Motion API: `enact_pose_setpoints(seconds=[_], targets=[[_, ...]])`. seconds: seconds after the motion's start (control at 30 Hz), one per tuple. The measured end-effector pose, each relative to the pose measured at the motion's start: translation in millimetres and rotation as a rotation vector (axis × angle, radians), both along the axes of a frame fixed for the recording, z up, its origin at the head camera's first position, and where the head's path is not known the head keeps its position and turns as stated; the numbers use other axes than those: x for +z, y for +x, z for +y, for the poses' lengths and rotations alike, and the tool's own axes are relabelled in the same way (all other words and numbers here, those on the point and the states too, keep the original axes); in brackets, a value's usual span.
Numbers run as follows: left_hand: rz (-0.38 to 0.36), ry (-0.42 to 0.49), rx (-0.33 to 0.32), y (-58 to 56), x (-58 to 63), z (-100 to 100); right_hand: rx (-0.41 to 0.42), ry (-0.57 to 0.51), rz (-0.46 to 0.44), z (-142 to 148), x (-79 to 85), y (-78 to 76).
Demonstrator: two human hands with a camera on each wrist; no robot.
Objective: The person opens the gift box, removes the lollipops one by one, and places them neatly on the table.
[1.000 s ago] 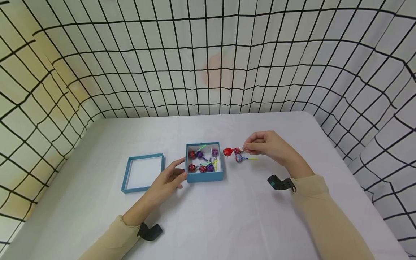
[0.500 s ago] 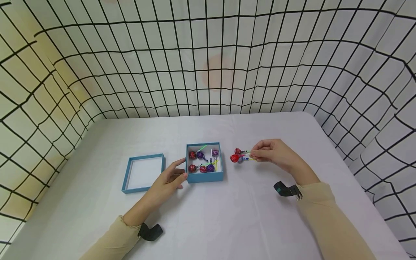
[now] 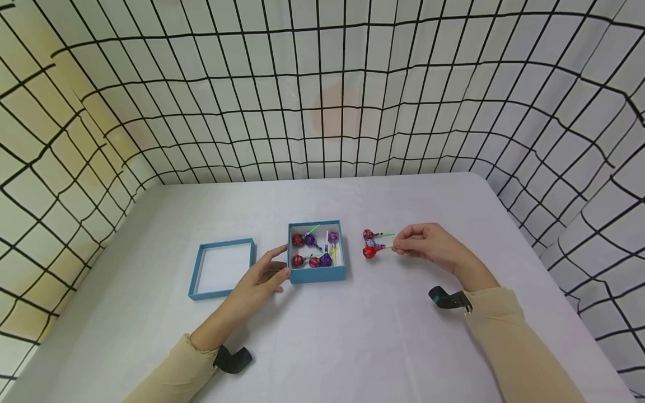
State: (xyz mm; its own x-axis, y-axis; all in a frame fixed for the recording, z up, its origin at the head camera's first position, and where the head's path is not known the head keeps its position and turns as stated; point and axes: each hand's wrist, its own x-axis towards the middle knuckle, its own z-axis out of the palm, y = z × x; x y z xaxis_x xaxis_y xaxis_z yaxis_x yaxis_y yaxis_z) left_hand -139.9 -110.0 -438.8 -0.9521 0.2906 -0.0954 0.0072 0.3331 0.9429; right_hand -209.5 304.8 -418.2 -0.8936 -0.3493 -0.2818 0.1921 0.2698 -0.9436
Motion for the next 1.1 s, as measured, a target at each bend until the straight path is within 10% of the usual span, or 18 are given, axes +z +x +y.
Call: enact_pose_setpoints(seconds=[1.1], targets=[[-0.003, 0.02, 0.001, 0.2, 0.6, 1, -0.011, 0.072, -0.074, 16, -17.0, -4.8]])
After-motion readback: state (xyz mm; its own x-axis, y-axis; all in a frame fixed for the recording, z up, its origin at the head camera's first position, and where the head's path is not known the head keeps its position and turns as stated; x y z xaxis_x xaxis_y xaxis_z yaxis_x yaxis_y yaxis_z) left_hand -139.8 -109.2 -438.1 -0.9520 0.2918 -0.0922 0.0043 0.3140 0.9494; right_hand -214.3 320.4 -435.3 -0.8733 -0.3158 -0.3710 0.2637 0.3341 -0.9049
